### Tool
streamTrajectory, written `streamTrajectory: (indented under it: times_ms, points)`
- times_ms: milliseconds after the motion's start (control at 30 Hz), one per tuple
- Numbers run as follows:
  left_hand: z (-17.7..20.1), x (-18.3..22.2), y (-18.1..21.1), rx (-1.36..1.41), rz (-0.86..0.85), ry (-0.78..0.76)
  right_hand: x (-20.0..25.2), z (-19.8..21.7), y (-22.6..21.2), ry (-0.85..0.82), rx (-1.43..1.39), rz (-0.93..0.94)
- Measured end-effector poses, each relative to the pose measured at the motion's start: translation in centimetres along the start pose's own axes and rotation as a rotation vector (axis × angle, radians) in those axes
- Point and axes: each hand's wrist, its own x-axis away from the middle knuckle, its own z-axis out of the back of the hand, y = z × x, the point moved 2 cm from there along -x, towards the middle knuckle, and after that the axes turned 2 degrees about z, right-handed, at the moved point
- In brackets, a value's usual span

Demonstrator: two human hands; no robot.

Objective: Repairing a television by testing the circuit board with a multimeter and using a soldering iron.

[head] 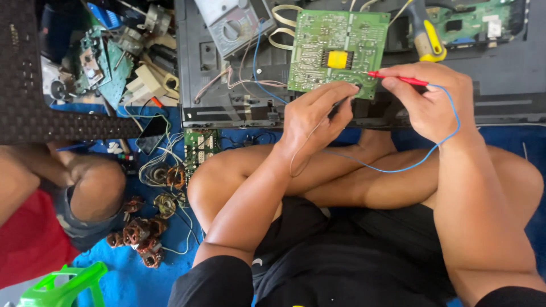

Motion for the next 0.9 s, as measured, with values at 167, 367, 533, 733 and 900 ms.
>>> streamTrajectory:
  times_ms: [167, 367, 533, 733, 900]
  points:
    - [-0.5, 0.4, -0.5, -0.049, 0.027, 0.006, 0.0, 0.0, -0.1, 0.005, -0.020, -0.014]
    - [-0.6, 0.5, -0.6, -0.086, 0.038, 0.008, 0.1, 0.0, 0.5, -0.028, -0.005, -0.072]
    - [-0.6, 0.4, -0.4, -0.082, 0.036, 0.017, 0.0, 0.1, 0.2, -0.029, -0.010, -0.085]
    - [-0.3, 0.4, -0.1, -0.089, 0.058, 0.012, 0.2, -0.2, 0.1, 0.016, -0.050, -0.079]
    - [-0.4, 0.4, -0.2, -0.104, 0.061, 0.022, 0.0, 0.0, -0.5, 0.006, -0.059, -0.090]
